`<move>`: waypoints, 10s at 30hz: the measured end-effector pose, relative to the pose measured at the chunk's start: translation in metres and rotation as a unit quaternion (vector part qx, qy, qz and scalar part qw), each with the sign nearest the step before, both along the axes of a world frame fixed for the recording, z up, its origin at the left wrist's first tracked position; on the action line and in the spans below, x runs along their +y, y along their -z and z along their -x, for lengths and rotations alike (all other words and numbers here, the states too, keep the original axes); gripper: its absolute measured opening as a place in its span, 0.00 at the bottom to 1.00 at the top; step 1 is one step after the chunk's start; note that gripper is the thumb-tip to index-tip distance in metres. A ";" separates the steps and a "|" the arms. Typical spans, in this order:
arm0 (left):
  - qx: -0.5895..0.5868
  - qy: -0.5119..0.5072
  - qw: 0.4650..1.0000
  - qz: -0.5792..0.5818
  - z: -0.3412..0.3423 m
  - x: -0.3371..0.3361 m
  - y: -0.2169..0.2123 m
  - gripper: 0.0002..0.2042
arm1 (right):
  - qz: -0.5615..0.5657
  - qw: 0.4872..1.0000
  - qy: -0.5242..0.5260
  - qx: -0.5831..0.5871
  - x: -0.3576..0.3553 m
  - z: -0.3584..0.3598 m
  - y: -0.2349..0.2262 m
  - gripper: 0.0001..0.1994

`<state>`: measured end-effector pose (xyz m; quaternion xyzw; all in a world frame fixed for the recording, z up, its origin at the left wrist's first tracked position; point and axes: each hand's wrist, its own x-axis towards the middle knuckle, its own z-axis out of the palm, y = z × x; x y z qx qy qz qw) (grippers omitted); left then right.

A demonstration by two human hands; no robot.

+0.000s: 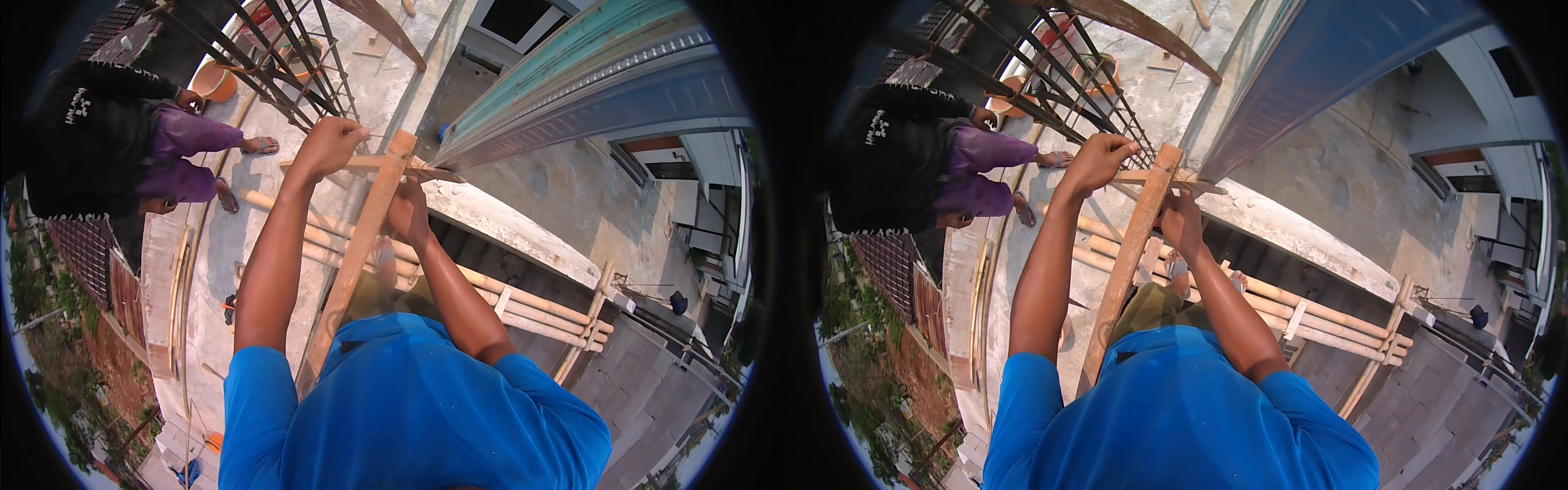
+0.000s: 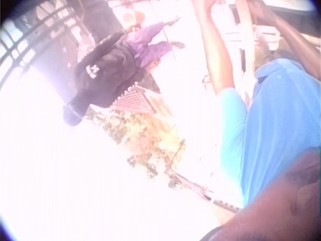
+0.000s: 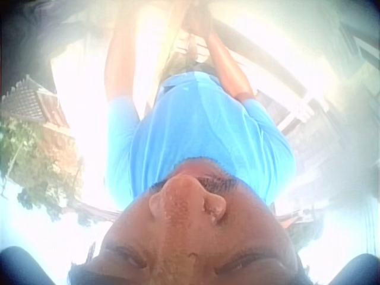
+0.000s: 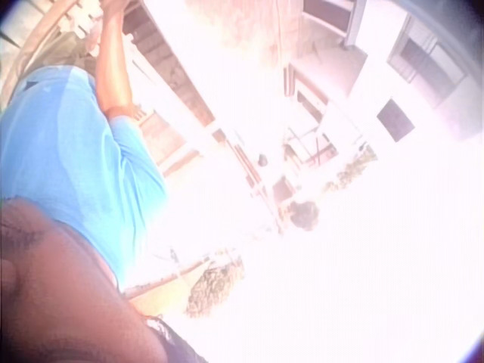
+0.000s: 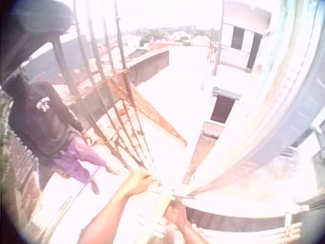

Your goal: The person assembles a bamboo scaffolding structure on a rooftop. They use pliers to twist wire around bamboo joints and a spirit level to check alignment. Another person in purple pants is visible nearby.

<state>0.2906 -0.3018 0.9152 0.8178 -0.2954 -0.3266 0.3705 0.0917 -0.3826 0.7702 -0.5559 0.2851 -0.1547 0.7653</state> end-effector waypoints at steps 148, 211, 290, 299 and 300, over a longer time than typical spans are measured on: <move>0.229 -0.429 0.770 0.413 0.203 -0.067 0.124 0.12 | 0.141 0.986 -0.082 -0.041 -0.008 0.041 -0.202 0.13; -0.050 -0.524 0.823 0.212 0.201 -0.083 0.080 0.11 | 0.059 0.987 0.120 -0.091 -0.007 -0.024 0.041 0.12; -0.238 -0.340 0.903 0.110 0.234 0.012 0.106 0.38 | 0.844 0.111 -0.461 0.250 0.150 -0.394 -0.333 0.11; -0.155 -0.186 0.965 0.099 0.324 0.060 0.069 0.29 | 0.906 0.199 -0.356 -0.113 0.195 -0.262 -0.480 0.08; -0.080 -0.152 0.975 0.144 0.336 0.070 0.041 0.27 | 0.901 0.205 -0.365 -0.111 0.190 -0.243 -0.488 0.08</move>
